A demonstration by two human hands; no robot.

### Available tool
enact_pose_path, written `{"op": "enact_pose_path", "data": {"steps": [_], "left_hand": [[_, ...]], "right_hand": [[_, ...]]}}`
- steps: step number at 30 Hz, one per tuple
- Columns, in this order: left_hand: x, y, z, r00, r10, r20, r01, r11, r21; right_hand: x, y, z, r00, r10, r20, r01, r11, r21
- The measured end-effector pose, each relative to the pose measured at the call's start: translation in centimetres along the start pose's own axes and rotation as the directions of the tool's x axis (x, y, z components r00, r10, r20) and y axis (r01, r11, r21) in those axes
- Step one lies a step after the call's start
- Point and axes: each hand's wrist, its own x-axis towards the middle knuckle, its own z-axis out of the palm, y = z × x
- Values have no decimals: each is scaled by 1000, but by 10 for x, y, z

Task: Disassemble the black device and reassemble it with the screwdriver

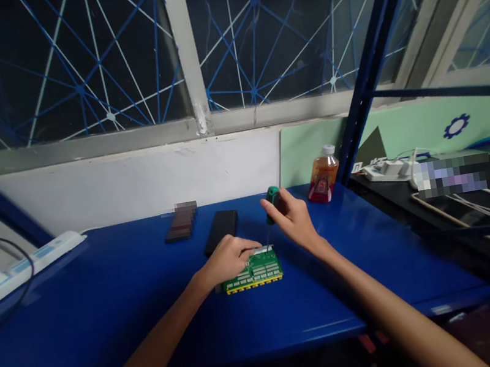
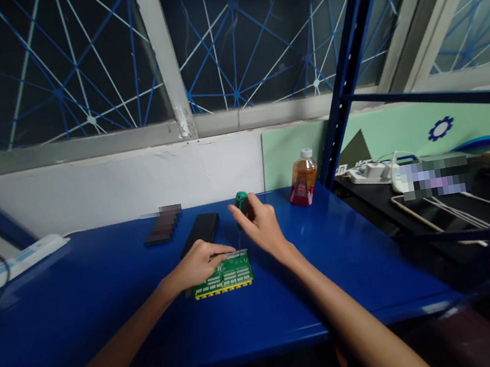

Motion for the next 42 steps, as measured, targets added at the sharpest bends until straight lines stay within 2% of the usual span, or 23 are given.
{"op": "enact_pose_path", "data": {"steps": [6, 9, 12, 20, 29, 37, 42], "left_hand": [[-1, -4, 1, 1000, 13, -14, -13, 1000, -13], [-1, -5, 0, 1000, -4, -23, 3, 1000, -11], [-1, -5, -1, 998, 35, -47, -36, 999, -13], [1, 3, -2, 990, 82, -119, -80, 997, 19], [1, 1, 6, 985, 137, -107, -138, 990, 2], [10, 11, 1, 993, 69, -98, -83, 986, -148], [18, 11, -13, 995, 98, -22, -100, 980, -173]], "right_hand": [[-13, 5, -5, 998, 18, -55, -19, 1000, -22], [-13, 5, -5, 999, 13, -32, -14, 1000, -20], [-14, 4, -2, 1000, -4, -6, 4, 999, -35], [-16, 4, 0, 999, -15, -33, 13, 998, -69], [-17, 6, 0, 999, -19, -30, 17, 997, -78], [-11, -1, -4, 988, -66, 137, 65, 998, 13], [-10, -1, 0, 973, 37, 229, -93, 967, 236]]}}
